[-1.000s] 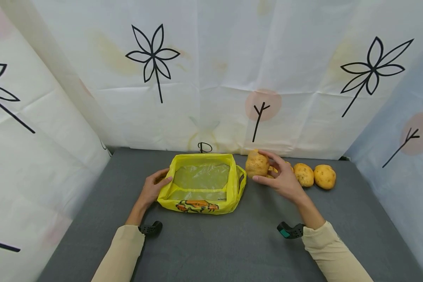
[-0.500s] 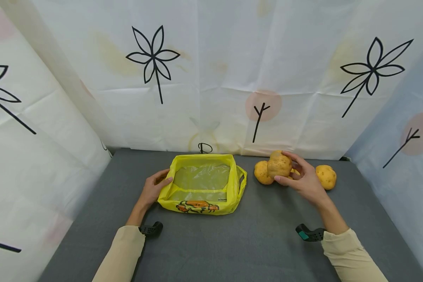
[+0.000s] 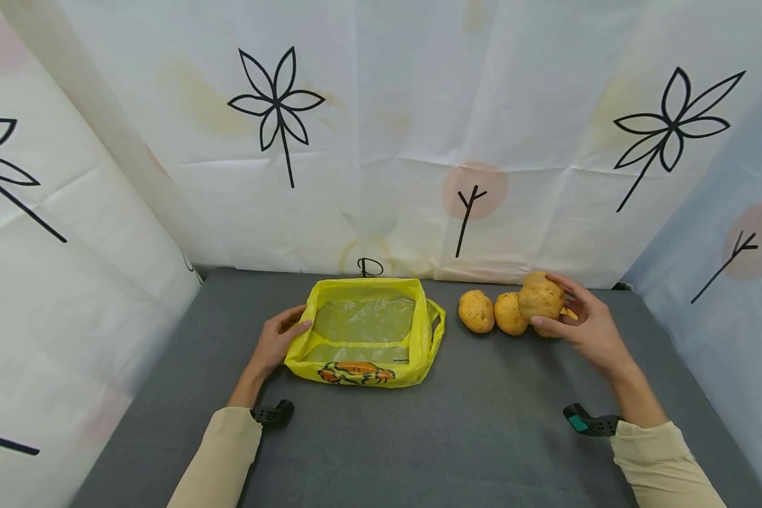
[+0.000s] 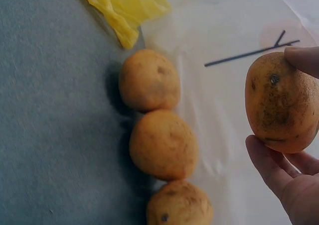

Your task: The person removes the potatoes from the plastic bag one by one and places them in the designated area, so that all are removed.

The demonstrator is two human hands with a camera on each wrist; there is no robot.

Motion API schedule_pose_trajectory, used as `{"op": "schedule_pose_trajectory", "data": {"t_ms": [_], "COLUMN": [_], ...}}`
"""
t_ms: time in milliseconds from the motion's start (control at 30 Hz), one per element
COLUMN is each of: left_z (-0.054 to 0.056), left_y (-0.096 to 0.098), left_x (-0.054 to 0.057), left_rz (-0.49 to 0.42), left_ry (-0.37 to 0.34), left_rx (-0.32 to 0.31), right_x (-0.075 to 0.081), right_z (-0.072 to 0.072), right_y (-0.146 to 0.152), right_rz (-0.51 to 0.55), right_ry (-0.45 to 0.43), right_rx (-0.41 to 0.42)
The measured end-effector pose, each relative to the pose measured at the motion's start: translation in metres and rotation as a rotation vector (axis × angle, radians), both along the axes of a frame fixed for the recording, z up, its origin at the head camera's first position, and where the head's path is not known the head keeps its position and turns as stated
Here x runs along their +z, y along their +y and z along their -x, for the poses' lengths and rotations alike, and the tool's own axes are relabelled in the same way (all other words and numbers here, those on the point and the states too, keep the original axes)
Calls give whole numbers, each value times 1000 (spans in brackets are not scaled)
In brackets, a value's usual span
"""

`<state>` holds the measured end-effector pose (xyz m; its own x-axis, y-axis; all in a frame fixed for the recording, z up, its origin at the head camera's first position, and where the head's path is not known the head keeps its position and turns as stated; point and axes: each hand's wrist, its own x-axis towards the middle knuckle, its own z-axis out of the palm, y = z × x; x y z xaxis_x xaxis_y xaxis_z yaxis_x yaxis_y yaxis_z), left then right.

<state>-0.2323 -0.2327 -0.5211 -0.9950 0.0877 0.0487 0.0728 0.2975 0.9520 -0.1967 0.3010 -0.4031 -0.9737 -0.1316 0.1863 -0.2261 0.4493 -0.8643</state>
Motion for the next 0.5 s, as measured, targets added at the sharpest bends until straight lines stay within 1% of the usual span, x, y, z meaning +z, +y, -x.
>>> {"op": "schedule_pose_trajectory", "data": {"t_ms": [167,300,500], "left_z": [0,-1,0], "left_y": [0,0,0], "left_x": [0,1,1], "left_rz": [-10,-1,-2], "left_ry": [-1,-1,3], "left_rx": [0,4,4], "right_x": [2,3,2], "right_z": [1,1,3], "right_y": [17,32,57], "right_rz": [-30,-48,-20], "right_ry": [-7,-38,-90], "right_rx": [-40,-75,-110]}}
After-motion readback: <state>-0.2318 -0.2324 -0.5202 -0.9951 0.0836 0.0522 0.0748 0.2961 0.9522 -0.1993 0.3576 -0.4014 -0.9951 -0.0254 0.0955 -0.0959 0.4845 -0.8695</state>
